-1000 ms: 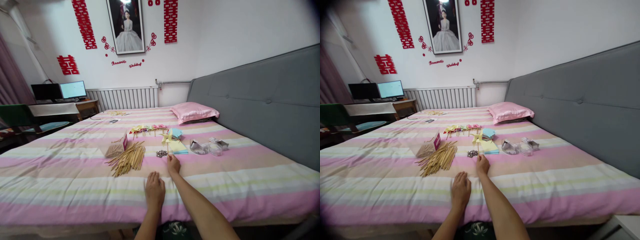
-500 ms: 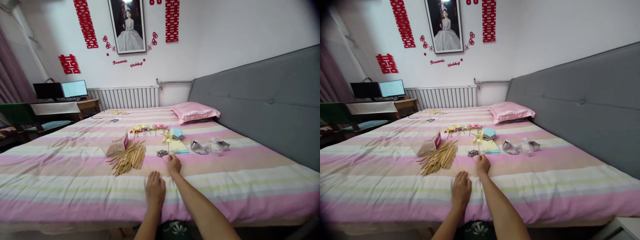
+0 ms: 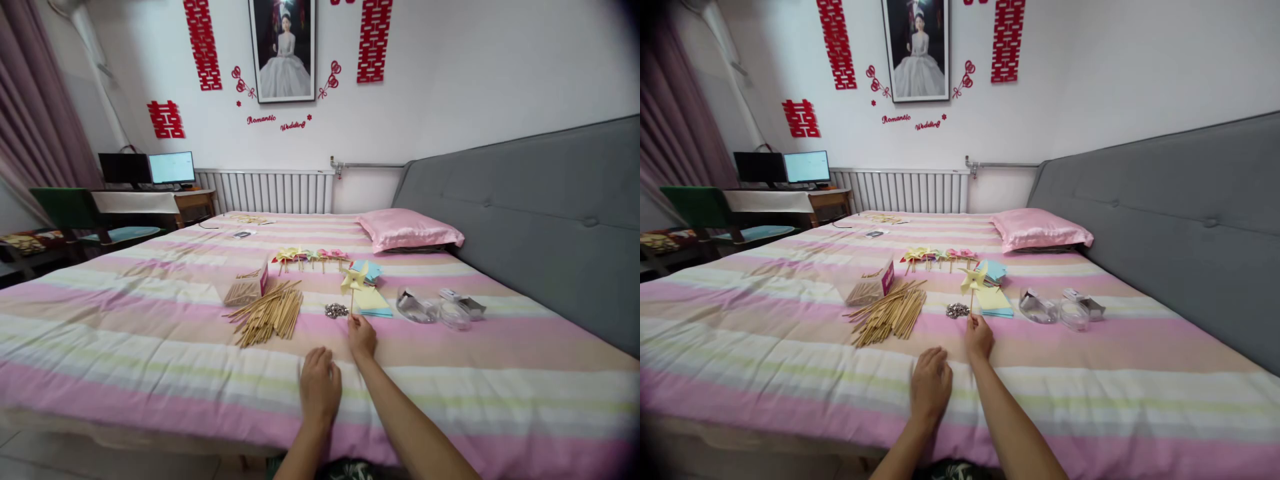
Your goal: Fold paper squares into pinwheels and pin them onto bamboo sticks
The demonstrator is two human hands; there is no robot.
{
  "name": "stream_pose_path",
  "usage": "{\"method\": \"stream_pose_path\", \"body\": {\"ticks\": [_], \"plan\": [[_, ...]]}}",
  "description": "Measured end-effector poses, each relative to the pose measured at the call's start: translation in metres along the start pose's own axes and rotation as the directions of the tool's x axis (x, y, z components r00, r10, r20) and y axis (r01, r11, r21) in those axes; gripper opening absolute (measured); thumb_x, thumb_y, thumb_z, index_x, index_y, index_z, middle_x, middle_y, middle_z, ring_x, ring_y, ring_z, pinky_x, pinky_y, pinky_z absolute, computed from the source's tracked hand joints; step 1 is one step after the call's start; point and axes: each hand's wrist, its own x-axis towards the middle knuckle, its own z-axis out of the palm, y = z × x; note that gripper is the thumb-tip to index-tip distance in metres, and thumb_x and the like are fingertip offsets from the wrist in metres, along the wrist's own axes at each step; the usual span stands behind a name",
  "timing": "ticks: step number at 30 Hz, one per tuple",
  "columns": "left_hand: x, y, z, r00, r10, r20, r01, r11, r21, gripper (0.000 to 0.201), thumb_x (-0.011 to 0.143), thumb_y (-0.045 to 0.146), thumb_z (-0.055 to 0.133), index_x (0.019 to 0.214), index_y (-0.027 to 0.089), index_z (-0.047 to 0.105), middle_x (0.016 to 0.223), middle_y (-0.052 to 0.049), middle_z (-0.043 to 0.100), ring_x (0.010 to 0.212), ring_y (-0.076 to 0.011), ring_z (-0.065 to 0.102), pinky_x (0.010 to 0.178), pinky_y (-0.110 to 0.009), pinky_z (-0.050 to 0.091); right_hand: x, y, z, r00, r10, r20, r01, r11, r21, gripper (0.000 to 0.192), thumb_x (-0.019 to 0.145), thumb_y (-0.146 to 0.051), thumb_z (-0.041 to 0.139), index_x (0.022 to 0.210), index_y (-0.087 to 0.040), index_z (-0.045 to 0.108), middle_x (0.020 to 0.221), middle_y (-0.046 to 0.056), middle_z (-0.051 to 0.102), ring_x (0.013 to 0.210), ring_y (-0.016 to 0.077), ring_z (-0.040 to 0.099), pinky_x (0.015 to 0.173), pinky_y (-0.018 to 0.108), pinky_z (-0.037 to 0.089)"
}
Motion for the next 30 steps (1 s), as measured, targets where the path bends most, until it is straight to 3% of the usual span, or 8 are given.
{"method": "stream_pose_path", "body": {"ticks": [4,7,14,16,19,25,30], "plan": [[0.023,0.004,0.002,0.986,-0.163,-0.023,0.160,0.982,-0.095,0.027,0.073,0.014,0.049,0.090,0.013,0.069,0.087,-0.012,0.072,0.080,-0.0242,0.065,0.078,-0.041,0.052,0.001,0.003,0.001,1.000,0.011,0.011,-0.011,0.999,0.045,0.028,0.085,-0.040,0.049,0.092,-0.020,0.067,0.086,0.005,0.073,0.075,0.0193,0.066,0.067,0.027,0.047],[0.046,0.009,0.006,0.975,-0.220,-0.022,0.212,0.958,-0.191,0.028,0.071,0.013,0.049,0.092,0.014,0.068,0.089,-0.009,0.071,0.061,-0.0162,0.063,0.068,-0.033,0.054,0.002,0.007,0.004,1.000,0.018,0.024,-0.019,0.997,0.069,0.032,0.081,-0.045,0.049,0.091,-0.021,0.068,0.084,0.006,0.074,0.068,0.0212,0.067,0.062,0.028,0.046],[0.078,0.019,0.026,0.960,-0.244,-0.133,0.172,0.897,-0.407,0.031,0.076,0.012,0.047,0.102,0.017,0.064,0.098,-0.009,0.066,0.061,-0.0126,0.057,0.068,-0.031,0.052,0.014,0.007,0.010,1.000,-0.008,0.010,0.007,0.991,0.131,0.042,0.077,-0.048,0.051,0.093,-0.015,0.071,0.069,0.008,0.073,0.051,0.0201,0.061,0.053,0.027,0.046],[0.076,0.019,0.030,0.951,-0.237,-0.197,0.125,0.880,-0.458,0.032,0.078,0.012,0.047,0.105,0.017,0.061,0.099,-0.009,0.064,0.060,-0.0124,0.055,0.065,-0.030,0.051,0.026,-0.004,0.013,0.999,-0.035,-0.002,0.035,0.989,0.147,0.045,0.077,-0.049,0.052,0.095,-0.012,0.071,0.073,0.009,0.073,0.049,0.0182,0.060,0.051,0.027,0.046],[0.069,0.017,0.031,0.949,-0.247,-0.198,0.128,0.871,-0.475,0.029,0.079,0.012,0.048,0.105,0.017,0.060,0.097,-0.009,0.062,0.060,-0.0127,0.054,0.064,-0.030,0.050,0.059,-0.032,0.024,0.995,-0.100,-0.014,0.101,0.983,0.155,0.045,0.079,-0.047,0.051,0.098,-0.012,0.071,0.083,0.009,0.073,0.047,0.0149,0.058,0.052,0.026,0.046],[0.059,0.012,0.030,0.944,-0.280,-0.174,0.159,0.849,-0.503,0.029,0.080,0.013,0.044,0.104,0.019,0.058,0.098,-0.010,0.061,0.052,-0.0109,0.051,0.056,-0.029,0.049,0.143,-0.087,0.077,0.988,-0.152,-0.002,0.151,0.985,0.078,0.030,0.082,-0.037,0.058,0.087,-0.010,0.070,0.070,0.005,0.069,0.054,0.0154,0.060,0.056,0.027,0.047],[0.049,0.008,0.047,0.929,-0.293,-0.226,0.157,0.866,-0.476,0.030,0.075,0.012,0.044,0.097,0.023,0.059,0.092,-0.009,0.064,0.042,-0.0100,0.046,0.043,-0.026,0.046,0.193,-0.100,0.139,0.989,-0.135,-0.065,0.134,0.991,-0.025,0.027,0.088,-0.032,0.056,0.107,-0.013,0.059,0.105,0.006,0.062,0.085,0.0169,0.062,0.072,0.033,0.053]]}}
